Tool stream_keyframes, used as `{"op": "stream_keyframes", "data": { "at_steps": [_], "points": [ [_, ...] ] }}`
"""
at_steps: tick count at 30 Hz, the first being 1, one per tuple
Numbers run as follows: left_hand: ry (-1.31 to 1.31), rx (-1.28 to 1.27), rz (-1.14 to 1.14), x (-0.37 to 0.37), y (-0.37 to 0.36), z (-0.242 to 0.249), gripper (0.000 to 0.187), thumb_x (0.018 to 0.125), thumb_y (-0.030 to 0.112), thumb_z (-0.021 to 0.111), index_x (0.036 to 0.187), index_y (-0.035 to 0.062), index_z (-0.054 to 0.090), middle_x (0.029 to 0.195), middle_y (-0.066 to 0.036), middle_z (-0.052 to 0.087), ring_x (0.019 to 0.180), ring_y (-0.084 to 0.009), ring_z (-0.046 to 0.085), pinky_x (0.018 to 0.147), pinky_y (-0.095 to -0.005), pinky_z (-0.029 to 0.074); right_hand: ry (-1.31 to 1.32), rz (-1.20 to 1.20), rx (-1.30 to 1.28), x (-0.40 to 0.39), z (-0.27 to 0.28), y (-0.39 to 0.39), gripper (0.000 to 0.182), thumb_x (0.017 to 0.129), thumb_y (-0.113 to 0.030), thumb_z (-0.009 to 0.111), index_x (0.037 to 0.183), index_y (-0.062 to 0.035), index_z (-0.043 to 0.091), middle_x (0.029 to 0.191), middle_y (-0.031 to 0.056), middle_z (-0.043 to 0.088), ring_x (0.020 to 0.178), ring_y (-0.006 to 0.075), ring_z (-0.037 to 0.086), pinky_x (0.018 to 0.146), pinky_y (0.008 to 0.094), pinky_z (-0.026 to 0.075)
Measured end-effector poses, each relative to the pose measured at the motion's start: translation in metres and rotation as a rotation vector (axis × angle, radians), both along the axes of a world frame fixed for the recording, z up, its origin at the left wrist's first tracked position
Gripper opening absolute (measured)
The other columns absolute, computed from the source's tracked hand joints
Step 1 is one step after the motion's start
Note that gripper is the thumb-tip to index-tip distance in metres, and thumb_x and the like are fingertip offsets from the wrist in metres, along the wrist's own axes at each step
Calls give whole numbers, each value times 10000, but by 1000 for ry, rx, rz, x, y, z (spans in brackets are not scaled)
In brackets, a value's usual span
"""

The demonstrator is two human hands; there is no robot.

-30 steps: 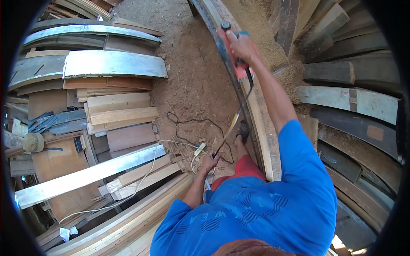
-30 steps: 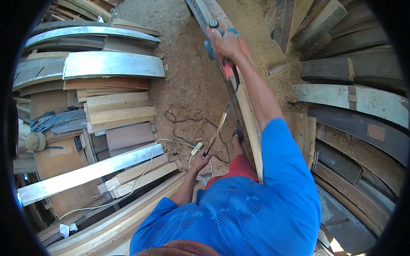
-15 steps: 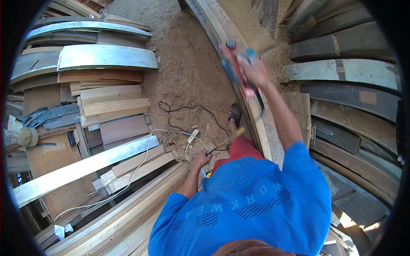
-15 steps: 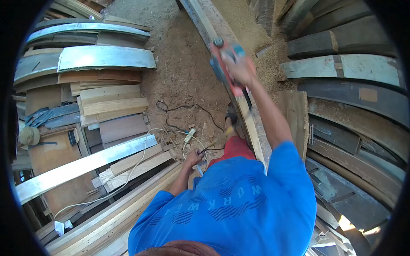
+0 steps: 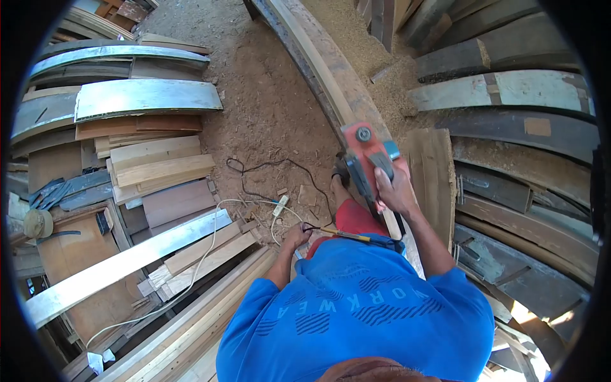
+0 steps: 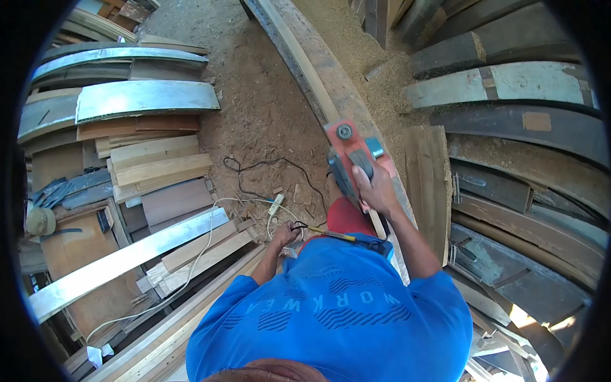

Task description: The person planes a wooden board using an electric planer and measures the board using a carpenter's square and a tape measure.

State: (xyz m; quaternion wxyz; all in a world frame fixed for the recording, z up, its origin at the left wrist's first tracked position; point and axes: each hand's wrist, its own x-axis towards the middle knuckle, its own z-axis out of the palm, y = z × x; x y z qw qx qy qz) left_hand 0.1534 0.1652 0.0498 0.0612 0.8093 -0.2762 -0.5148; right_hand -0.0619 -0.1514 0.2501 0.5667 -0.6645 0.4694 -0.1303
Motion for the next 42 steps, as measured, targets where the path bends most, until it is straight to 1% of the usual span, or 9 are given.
{"op": "stream_keyframes", "data": {
  "at_steps": [2,6,15,19,22,30,31,35,42],
  "points": [
    [-63,26,17,12,1,-17,335,842,356,709,994,58,690,926,-191,724,897,-348,700,808,-443,536,-15,0,-24,46,-6,-39,387,996,-351,568,1083,22,628,621,128,604,525,217,631,506,377,486],
    [-44,41,91,33,1,-29,362,841,408,712,965,69,687,887,-168,720,849,-339,693,770,-437,528,-22,-49,-200,153,-14,-131,516,978,-463,579,692,-38,635,583,55,592,481,151,565,491,338,451],
    [-89,-257,320,33,-75,28,338,887,338,693,872,14,600,711,-134,586,667,-249,542,637,-419,449,-295,35,45,357,-19,-323,425,968,-496,620,801,-106,601,651,-17,575,530,98,538,499,275,451],
    [-38,-271,423,29,-61,39,362,874,358,696,855,16,577,700,-142,571,653,-256,528,624,-419,436,-429,49,164,341,-24,-314,331,984,-434,627,884,-121,589,696,-40,555,517,79,499,471,254,431],
    [-105,-119,270,28,-38,35,383,886,381,674,1045,32,669,819,-161,692,759,-273,660,725,-416,509,-396,-5,145,306,-31,-281,398,970,-442,642,775,-100,583,621,-15,543,481,105,508,450,283,424],
    [-56,1,25,3,55,-33,392,843,390,708,902,8,642,843,-229,689,827,-365,680,746,-464,517,-206,36,99,79,-16,-71,346,1030,-289,536,744,-94,531,542,-7,502,418,97,488,396,275,388],
    [-47,39,17,-1,55,-20,379,830,373,720,910,11,643,859,-228,694,851,-370,686,766,-463,523,-80,127,-8,41,-16,-47,292,1001,-317,551,1081,-47,627,660,4,538,549,93,512,494,305,414],
    [1,71,-13,-7,59,-25,357,830,355,718,939,21,656,881,-216,706,865,-356,691,786,-448,530,-35,33,90,-42,-26,30,286,995,-287,558,1012,-8,615,673,18,528,594,108,512,538,336,430],
    [-70,8,98,50,23,-47,314,822,328,710,912,31,667,867,-217,704,844,-374,689,772,-451,532,9,20,-47,48,-10,-26,368,995,-355,571,972,11,610,619,48,552,538,161,548,514,369,449]
  ]
}}
